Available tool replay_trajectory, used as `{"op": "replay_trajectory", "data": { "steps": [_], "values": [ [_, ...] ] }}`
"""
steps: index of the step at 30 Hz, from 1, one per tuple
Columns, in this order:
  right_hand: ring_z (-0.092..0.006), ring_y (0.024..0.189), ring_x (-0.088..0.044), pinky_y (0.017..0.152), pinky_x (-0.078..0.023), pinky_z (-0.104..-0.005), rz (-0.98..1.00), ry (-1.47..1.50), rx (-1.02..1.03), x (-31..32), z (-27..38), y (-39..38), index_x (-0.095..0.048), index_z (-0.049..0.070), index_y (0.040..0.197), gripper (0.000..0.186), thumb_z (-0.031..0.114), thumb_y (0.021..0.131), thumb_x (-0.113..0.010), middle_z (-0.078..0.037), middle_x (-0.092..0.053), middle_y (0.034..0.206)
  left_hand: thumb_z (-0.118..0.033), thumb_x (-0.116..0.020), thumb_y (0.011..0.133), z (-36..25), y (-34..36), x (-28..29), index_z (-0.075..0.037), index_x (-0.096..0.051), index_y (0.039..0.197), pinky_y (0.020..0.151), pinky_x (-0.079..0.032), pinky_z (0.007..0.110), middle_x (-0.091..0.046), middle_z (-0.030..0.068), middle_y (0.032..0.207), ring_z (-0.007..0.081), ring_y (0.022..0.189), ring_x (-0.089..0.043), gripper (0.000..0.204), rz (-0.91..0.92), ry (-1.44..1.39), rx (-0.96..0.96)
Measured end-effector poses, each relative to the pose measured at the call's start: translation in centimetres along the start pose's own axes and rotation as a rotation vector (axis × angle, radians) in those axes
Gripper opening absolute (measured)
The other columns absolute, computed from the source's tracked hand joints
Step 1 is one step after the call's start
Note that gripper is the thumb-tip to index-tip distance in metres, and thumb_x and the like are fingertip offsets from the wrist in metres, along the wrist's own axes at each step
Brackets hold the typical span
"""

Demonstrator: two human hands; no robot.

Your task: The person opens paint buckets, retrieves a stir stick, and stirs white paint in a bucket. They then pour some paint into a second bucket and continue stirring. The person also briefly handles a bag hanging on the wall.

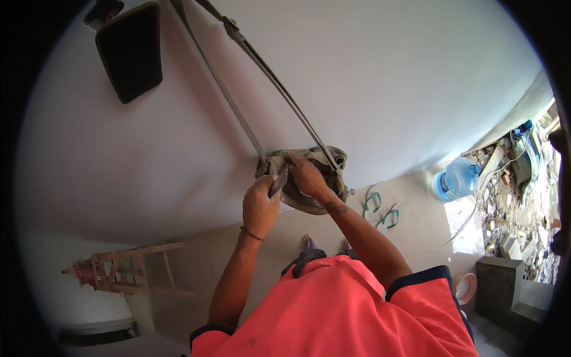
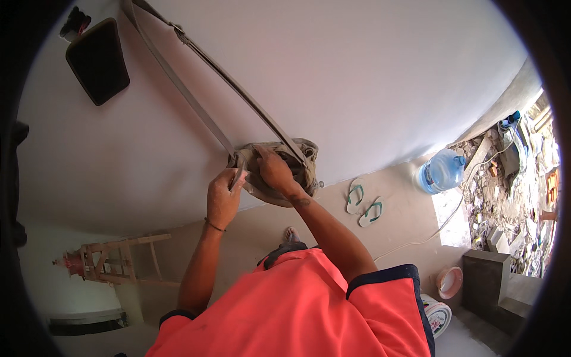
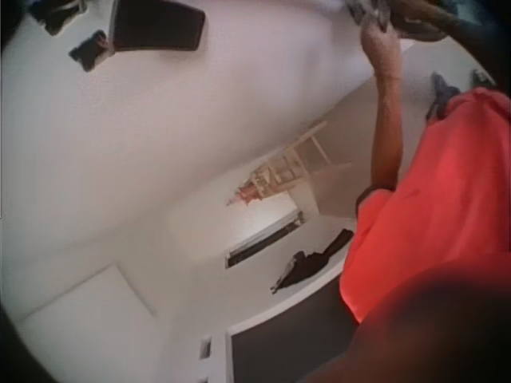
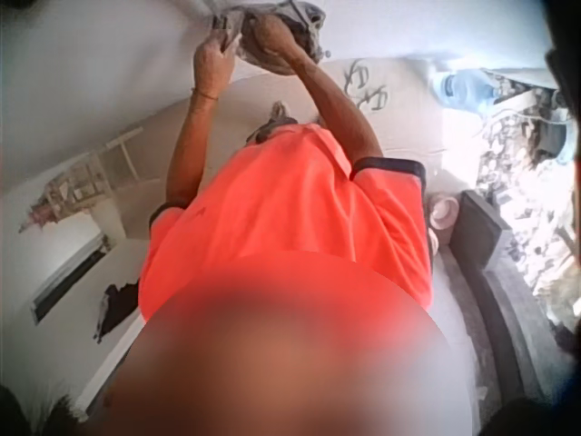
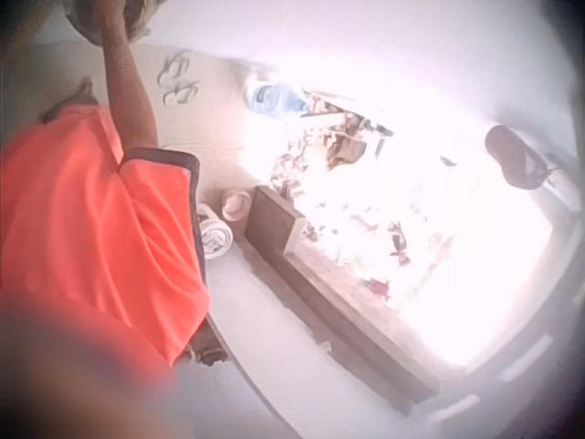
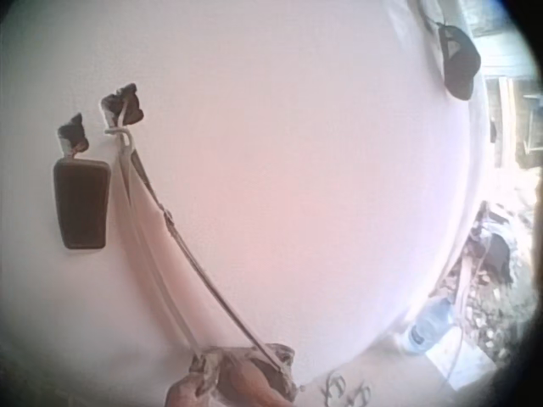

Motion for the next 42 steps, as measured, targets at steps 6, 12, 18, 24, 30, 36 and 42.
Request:
{"op": "replay_trajectory", "data": {
  "steps": [6, 12, 18, 24, 30, 36, 42],
  "values": [
    [-0.0405, 0.09, -0.066, 0.08, -0.051, -0.0489, 0.258, -0.11, -0.056, -3.3, -0.7, 2.9, -0.068, -0.002, 0.095, 0.022, 0.017, 0.085, -0.063, -0.024, -0.068, 0.094, -0.008, -0.061, 0.089, -0.2, 6.4, -0.4, -0.005, -0.067, 0.112, 0.083, -0.051, 0.046, -0.067, 0.0154, 0.108, 0.0396, 0.099, -0.063, 0.024, 0.071, 0.376, -0.181],
    [-0.0174, 0.067, -0.066, 0.064, -0.054, -0.0327, 0.232, 0.509, -0.575, -0.8, -0.6, 0.8, -0.069, -0.003, 0.097, 0.026, 0.013, 0.078, -0.075, -0.009, -0.068, 0.077, -0.007, -0.054, 0.087, 4.6, 7.8, -1.5, -0.008, -0.068, 0.104, 0.083, -0.053, 0.048, -0.069, 0.0133, 0.106, 0.0379, 0.097, -0.065, 0.022, 0.211, 0.394, -0.085],
    [-0.0166, 0.066, -0.067, 0.061, -0.054, -0.033, 0.229, 0.344, -0.49, -0.1, 2.3, 0.1, -0.068, -0.002, 0.089, 0.015, 0.009, 0.078, -0.07, -0.01, -0.069, 0.075, -0.006, -0.057, 0.085, 5.5, 6.5, -1.3, -0.007, -0.065, 0.1, 0.077, -0.054, 0.047, -0.069, 0.0136, 0.099, 0.0385, 0.092, -0.066, 0.017, 0.108, 0.469, -0.296],
    [-0.0405, 0.076, -0.068, 0.069, -0.054, -0.0476, 0.134, -0.411, -0.398, 5.5, 1.8, -1.5, -0.067, -0.001, 0.086, 0.015, 0.01, 0.078, -0.068, -0.023, -0.067, 0.077, -0.005, -0.061, 0.081, 6.4, 5.4, 2.1, -0.007, -0.065, 0.101, 0.073, -0.055, 0.048, -0.069, 0.0124, 0.098, 0.039, 0.087, -0.067, 0.02, -0.046, 0.397, -0.184],
    [-0.0435, 0.082, -0.067, 0.072, -0.054, -0.0509, 0.038, -0.618, -0.443, 7.2, 2.5, -3.6, -0.067, -0.001, 0.084, 0.01, 0.008, 0.081, -0.064, -0.023, -0.069, 0.083, -0.005, -0.064, 0.08, 9.5, 4.7, 6.3, -0.008, -0.065, 0.103, 0.074, -0.055, 0.048, -0.07, 0.0129, 0.099, 0.0376, 0.088, -0.067, 0.023, -0.098, 0.376, -0.117],
    [-0.0379, 0.082, -0.067, 0.075, -0.053, -0.0458, 0.174, -0.219, -0.488, 6.6, 11.8, -6.8, -0.071, 0.004, 0.092, 0.017, 0.018, 0.084, -0.066, -0.016, -0.07, 0.083, -0.004, -0.063, 0.079, 9.5, 3.8, 5.3, -0.008, -0.062, 0.101, 0.074, -0.054, 0.047, -0.068, 0.0126, 0.098, 0.0373, 0.09, -0.066, 0.023, 0.039, 0.399, -0.3],
    [-0.0302, 0.078, -0.067, 0.066, -0.055, -0.0409, -0.062, -0.044, 0.441, 10.3, 36.7, -9.2, -0.061, -0.001, 0.11, 0.02, 0.011, 0.094, -0.06, -0.015, -0.065, 0.098, -0.005, -0.063, 0.082, 9.1, 4.1, 5.4, -0.003, -0.062, 0.101, 0.076, -0.051, 0.049, -0.067, 0.0177, 0.099, 0.0412, 0.09, -0.065, 0.019, -0.014, 0.316, -0.267]
  ]
}}
Point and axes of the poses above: each hand's wrist, its own y-axis towards the middle knuckle, its own x-axis out of the back of the hand, z = x × y, the point moved 7 cm from there along y, towards the middle knuckle
